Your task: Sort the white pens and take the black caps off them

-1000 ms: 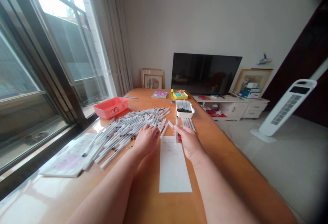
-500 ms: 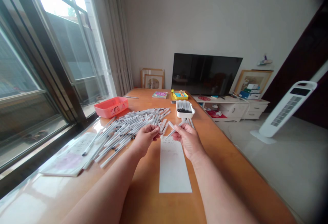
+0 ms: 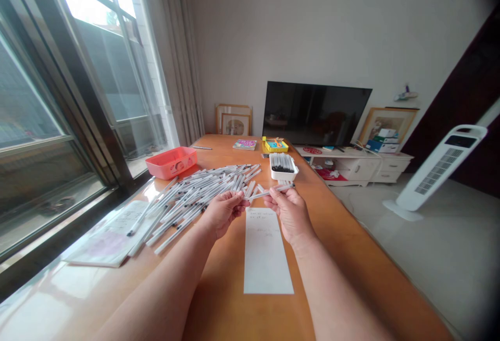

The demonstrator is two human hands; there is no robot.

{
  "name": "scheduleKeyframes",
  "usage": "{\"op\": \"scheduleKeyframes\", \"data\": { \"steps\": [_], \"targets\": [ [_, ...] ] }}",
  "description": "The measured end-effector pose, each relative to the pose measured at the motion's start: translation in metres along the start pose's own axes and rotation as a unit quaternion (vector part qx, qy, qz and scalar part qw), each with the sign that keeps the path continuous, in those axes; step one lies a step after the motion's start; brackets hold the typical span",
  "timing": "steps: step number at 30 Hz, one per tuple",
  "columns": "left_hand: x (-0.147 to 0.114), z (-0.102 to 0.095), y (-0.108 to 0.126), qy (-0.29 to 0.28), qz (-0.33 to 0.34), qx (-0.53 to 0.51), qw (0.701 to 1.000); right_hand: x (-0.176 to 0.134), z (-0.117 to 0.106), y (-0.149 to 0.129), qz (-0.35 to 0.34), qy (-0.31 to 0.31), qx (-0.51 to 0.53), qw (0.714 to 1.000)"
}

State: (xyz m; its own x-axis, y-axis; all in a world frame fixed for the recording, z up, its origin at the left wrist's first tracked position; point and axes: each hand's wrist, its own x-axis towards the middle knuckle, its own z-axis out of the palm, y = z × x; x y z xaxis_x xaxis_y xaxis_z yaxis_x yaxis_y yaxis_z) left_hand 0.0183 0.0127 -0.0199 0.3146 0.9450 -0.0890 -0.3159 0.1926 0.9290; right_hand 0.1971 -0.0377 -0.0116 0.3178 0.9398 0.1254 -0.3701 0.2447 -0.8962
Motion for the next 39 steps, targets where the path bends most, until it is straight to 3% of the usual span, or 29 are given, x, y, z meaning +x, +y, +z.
{"op": "scheduleKeyframes", "data": {
  "steps": [27,39],
  "targets": [
    [-0.0066,0.0034,0.0005,-0.028,0.002,-0.008,1.0,-0.0085,0.0098,0.0035,-0.065,-0.031,-0.058,0.996],
    [-0.0032,0.0061,-0.0058,-0.028,0.021,-0.042,0.999,-0.0052,0.0091,0.0079,-0.061,-0.029,-0.011,0.998]
  ]
}}
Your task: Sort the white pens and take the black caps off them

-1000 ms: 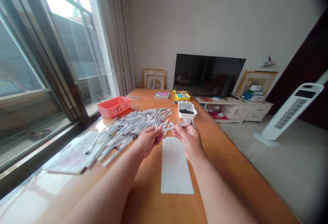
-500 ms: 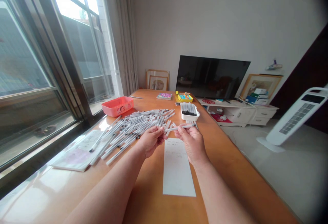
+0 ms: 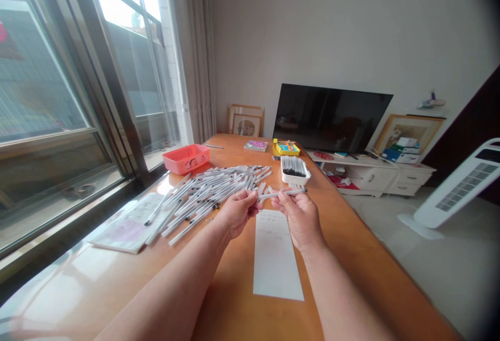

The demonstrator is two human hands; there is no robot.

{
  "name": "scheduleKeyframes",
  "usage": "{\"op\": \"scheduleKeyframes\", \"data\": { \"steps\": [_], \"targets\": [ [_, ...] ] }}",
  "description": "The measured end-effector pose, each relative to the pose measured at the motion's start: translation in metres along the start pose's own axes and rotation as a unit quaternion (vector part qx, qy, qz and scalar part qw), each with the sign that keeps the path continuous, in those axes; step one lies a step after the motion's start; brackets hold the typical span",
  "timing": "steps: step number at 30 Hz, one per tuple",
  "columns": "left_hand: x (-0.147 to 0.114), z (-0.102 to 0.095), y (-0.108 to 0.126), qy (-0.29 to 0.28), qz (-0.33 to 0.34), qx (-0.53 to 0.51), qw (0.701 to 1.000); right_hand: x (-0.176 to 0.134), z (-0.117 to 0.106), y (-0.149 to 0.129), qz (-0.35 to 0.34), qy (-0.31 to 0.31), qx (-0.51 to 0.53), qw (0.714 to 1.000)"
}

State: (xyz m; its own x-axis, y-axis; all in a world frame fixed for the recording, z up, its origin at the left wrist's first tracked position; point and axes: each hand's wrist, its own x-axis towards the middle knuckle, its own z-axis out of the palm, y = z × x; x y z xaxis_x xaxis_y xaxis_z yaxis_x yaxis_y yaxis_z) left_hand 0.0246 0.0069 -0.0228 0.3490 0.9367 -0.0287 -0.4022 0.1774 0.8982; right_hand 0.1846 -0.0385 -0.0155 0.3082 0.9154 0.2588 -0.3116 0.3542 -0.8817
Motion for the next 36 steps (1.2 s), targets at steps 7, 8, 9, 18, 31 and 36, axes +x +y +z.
{"op": "scheduleKeyframes", "data": {
  "steps": [7,8,9,18,31,36],
  "targets": [
    [-0.001,0.002,-0.001,0.004,0.015,0.013,1.0,-0.004,0.003,-0.004,0.002,-0.007,-0.02,1.0],
    [-0.001,0.002,-0.001,0.004,0.016,0.013,1.0,-0.004,0.004,-0.005,0.004,-0.008,-0.021,1.0],
    [-0.001,0.003,-0.001,0.004,0.016,0.013,1.0,-0.005,0.005,-0.006,0.005,-0.007,-0.02,1.0],
    [-0.001,0.0,0.0,0.024,0.014,0.026,0.999,-0.004,0.009,0.003,0.003,0.003,-0.018,1.0],
    [0.001,-0.014,0.012,0.079,0.02,0.029,0.996,0.007,-0.009,-0.009,0.071,0.05,-0.049,0.995],
    [-0.001,-0.012,0.012,0.075,0.021,0.032,0.996,0.012,-0.017,-0.01,0.063,0.088,-0.049,0.993]
  ]
}}
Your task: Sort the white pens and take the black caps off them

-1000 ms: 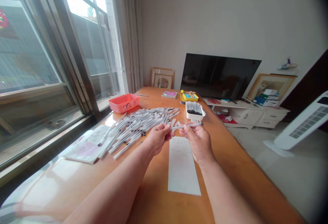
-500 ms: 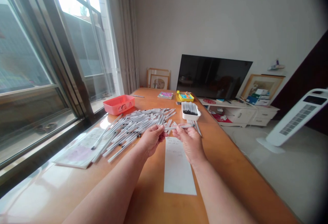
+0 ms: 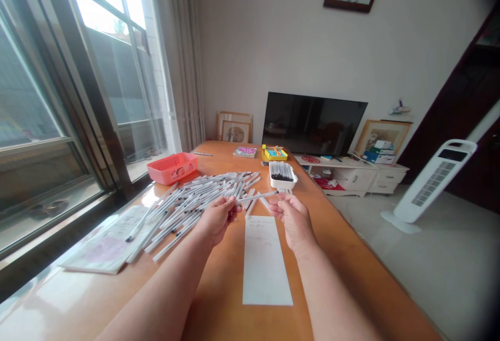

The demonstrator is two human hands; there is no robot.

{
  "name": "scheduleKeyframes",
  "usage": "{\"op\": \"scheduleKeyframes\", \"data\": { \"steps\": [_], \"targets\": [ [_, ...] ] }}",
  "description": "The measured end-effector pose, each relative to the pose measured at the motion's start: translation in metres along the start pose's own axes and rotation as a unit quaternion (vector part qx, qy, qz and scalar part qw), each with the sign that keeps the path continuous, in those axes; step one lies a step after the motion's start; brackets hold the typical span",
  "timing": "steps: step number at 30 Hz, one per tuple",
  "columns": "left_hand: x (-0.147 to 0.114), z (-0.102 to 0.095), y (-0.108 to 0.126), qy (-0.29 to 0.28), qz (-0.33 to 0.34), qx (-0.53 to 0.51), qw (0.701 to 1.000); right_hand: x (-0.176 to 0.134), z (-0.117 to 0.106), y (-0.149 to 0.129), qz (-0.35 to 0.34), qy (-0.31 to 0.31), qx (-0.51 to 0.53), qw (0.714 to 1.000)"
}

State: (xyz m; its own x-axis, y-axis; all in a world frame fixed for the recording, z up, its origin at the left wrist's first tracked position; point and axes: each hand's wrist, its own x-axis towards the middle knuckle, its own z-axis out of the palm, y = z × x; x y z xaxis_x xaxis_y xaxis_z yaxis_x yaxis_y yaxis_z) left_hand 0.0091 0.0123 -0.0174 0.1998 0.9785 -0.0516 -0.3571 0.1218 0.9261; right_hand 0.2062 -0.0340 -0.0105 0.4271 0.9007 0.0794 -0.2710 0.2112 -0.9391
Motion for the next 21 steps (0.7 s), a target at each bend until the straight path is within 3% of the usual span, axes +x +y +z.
{"op": "scheduleKeyframes", "data": {
  "steps": [8,13,17,21],
  "targets": [
    [-0.002,0.002,0.001,-0.002,0.016,0.028,0.999,0.003,-0.006,-0.001,-0.028,-0.018,-0.011,0.999],
    [-0.003,0.004,0.002,-0.011,-0.004,0.047,0.999,0.01,-0.018,-0.006,0.016,-0.025,0.011,1.0],
    [-0.001,0.001,0.002,0.016,-0.004,0.067,0.998,0.029,-0.038,-0.003,-0.037,0.094,0.015,0.995],
    [0.001,-0.003,0.001,0.04,0.003,0.075,0.996,0.053,-0.068,0.011,-0.081,0.254,-0.069,0.961]
  ]
}}
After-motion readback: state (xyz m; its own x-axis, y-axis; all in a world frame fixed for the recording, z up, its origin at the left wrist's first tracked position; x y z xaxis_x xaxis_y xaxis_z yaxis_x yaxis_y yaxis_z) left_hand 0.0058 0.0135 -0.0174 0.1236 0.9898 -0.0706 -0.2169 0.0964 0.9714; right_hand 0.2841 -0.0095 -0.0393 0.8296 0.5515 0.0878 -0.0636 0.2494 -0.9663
